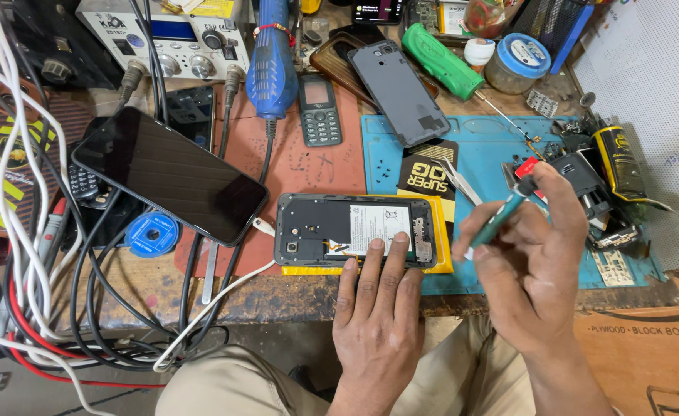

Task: The person uses a plastic prying tool to separate the back cover from a smartphone, then places the phone on a yellow pad. They use a screwdriver to remove several screws from the internal frame, then set the screwdriver down and pick up the phone to inspect the edges.

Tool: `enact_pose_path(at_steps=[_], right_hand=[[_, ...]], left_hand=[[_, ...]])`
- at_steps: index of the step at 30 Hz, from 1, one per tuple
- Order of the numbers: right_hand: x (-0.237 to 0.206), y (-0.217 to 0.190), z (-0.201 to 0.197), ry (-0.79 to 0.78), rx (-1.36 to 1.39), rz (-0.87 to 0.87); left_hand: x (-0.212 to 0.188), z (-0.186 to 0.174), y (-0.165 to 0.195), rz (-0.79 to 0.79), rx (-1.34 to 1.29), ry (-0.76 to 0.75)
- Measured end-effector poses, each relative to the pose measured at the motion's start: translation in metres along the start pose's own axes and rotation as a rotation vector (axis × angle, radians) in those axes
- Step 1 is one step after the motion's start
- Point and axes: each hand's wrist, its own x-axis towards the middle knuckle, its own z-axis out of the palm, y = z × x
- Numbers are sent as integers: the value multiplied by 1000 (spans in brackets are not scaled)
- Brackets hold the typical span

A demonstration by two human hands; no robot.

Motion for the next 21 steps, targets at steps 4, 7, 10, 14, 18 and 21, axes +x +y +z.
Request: enact_pose_path(at_steps=[4, 7, 10, 14, 18, 21], right_hand=[[8, -9, -2, -230, -344, 153], [17, -17, 2, -363, -555, 138], [27, -28, 6, -427, -710, 33], [39, -43, 11, -550, -847, -44], [55, -52, 16, -692, -897, 31], [63, -56, 17, -740, -852, 12]], left_hand=[[0, 0, 0, 3, 10, -7], [0, 0, 0, 0, 4, 0], [-1, 1, 0, 2, 11, 12], [-1, 2, 0, 1, 4, 19], [-2, 2, -1, 1, 2, 5], [-2, 3, -2, 11, -3, 4]])
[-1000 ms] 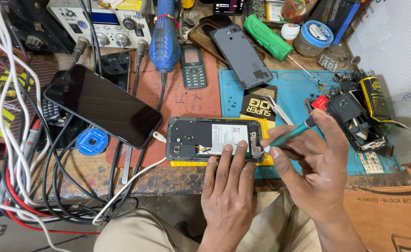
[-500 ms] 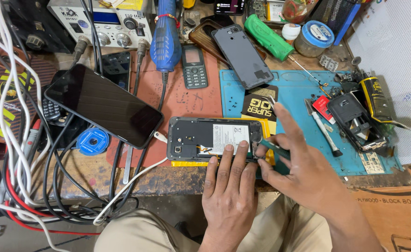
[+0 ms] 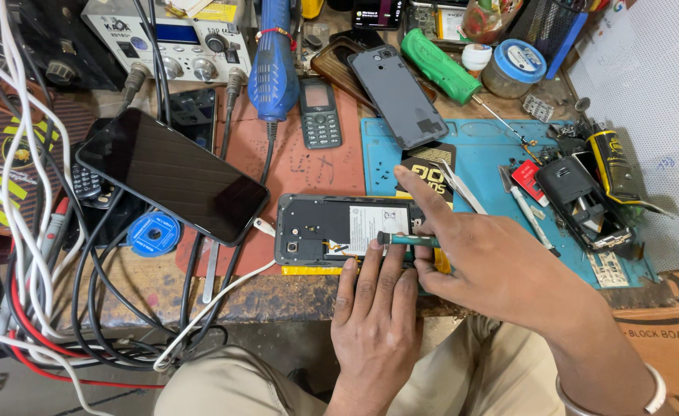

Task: The person uses a plastic prying tool to separate the back cover from a smartphone, then places the phone on a yellow pad. They use a screwdriver to remove several screws from the internal frame, then set the screwdriver down and pick up the phone to inspect the edges.

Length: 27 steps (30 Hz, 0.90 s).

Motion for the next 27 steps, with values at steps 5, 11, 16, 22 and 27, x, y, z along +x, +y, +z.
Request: enact_pose_path(at_steps=[5, 11, 16, 22, 27], right_hand=[[3, -3, 0, -39, -54, -43], [7, 4, 5, -54, -12, 12], [-1, 13, 15, 98, 108, -43], [17, 33, 8, 339, 178, -65], [70, 49, 6, 403, 83, -224]], left_hand=[[-1, 1, 0, -4, -6, 1], [0, 2, 0, -3, -3, 12], [0, 2, 0, 1, 17, 9], [1, 0, 1, -10, -5, 14], [2, 0, 2, -12, 3, 32]])
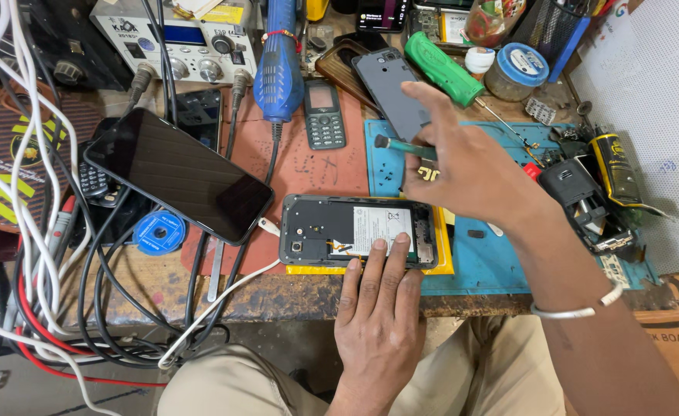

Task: The person uses a plastic prying tool to separate the back cover from a smartphone, then places the phone on a yellow pad. They use a screwdriver to remove several screws from the internal frame, then set the screwdriver down and pick up the phone to inspect the edges.

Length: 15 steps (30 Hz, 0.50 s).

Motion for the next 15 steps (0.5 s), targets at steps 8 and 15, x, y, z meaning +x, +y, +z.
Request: enact_pose_path(at_steps=[8, 15], right_hand=[[16, 18, 14, -205, -45, 130], [-4, 13, -10, -143, -31, 114]], left_hand=[[1, -1, 0, 5, -2, 12], [0, -1, 0, 0, -5, 13]])
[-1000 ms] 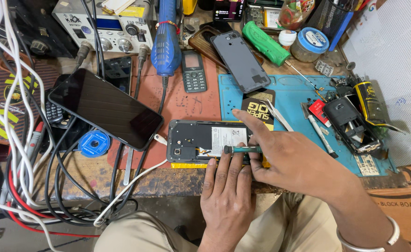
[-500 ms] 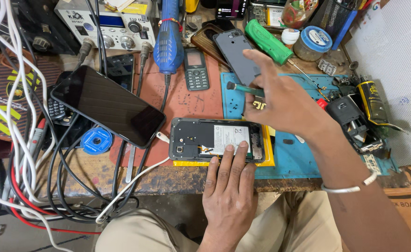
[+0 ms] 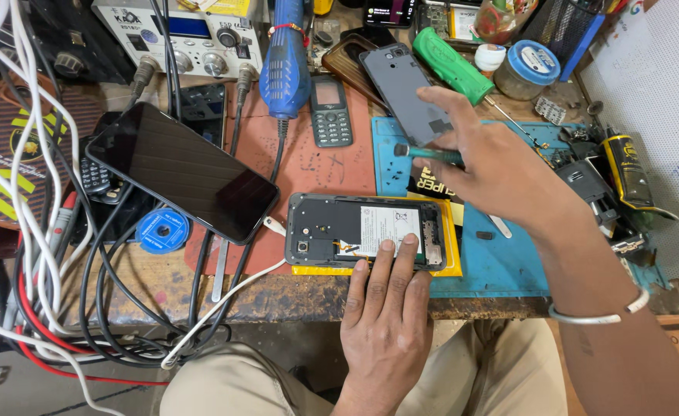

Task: The person uses a plastic prying tool to separate the back cover from a smartphone, then places the phone on a yellow pad. They use a screwdriver to remove several screws from the internal frame, then set the screwdriver down and pick up the phone to inspect the edges.

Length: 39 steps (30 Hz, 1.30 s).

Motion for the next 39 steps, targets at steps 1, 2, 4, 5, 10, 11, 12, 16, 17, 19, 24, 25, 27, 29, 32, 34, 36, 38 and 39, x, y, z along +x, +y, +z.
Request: enact_pose_path(at_steps=[1, 2, 4, 5, 10, 11, 12, 16, 17, 19, 24, 25, 27, 29, 32, 34, 36, 38, 39], right_hand=[[-4, -3, -1, -28, 29, 19], [-8, -7, -1, -57, 57, 37], [-17, -14, 0, -94, 90, 54], [-21, -17, 1, -100, 93, 52], [-22, -17, 9, -92, 80, 79], [-20, -16, 10, -83, 71, 66], [-19, -14, 10, -76, 63, 51], [-23, -9, 4, 61, 66, 3], [-26, -7, 1, 118, 36, 6], [-32, -1, -6, 199, -44, 9], [-40, 22, -17, 201, -223, 178], [-40, 25, -16, 193, -226, 194], [-40, 28, -15, 181, -234, 226], [-40, 26, -13, 210, -236, 228], [-43, 13, -11, 227, -220, 264], [-47, -1, -8, 195, -116, 288], [-53, -16, -4, 125, 78, 295], [-63, -30, -1, 21, 87, 155], [-67, -35, 1, -30, 93, 84]], left_hand=[[0, 0, 0, -3, 0, 2], [0, 0, 0, -1, 6, 6], [0, 0, 0, 4, 15, 8], [0, 0, 1, -1, 13, 6], [0, 1, 1, -4, 16, -18], [0, 1, 1, 1, 15, -17], [0, 1, 1, 3, 14, -15], [0, 1, 0, 8, 22, -3], [-1, 0, 0, 6, 20, -5], [-1, 0, 0, 4, 15, -9], [-1, 1, 0, 1, 3, -15], [-2, 1, 0, -1, -2, -16], [-2, 2, 0, -6, -9, -16], [-2, 3, 0, -7, -7, -15], [-3, 3, -1, 1, -2, -20], [-3, 3, -1, 1, -6, -25], [-3, 3, -2, 11, 2, -26], [-3, 2, -2, 19, 6, -34], [-2, 1, -3, 23, 5, -40]])
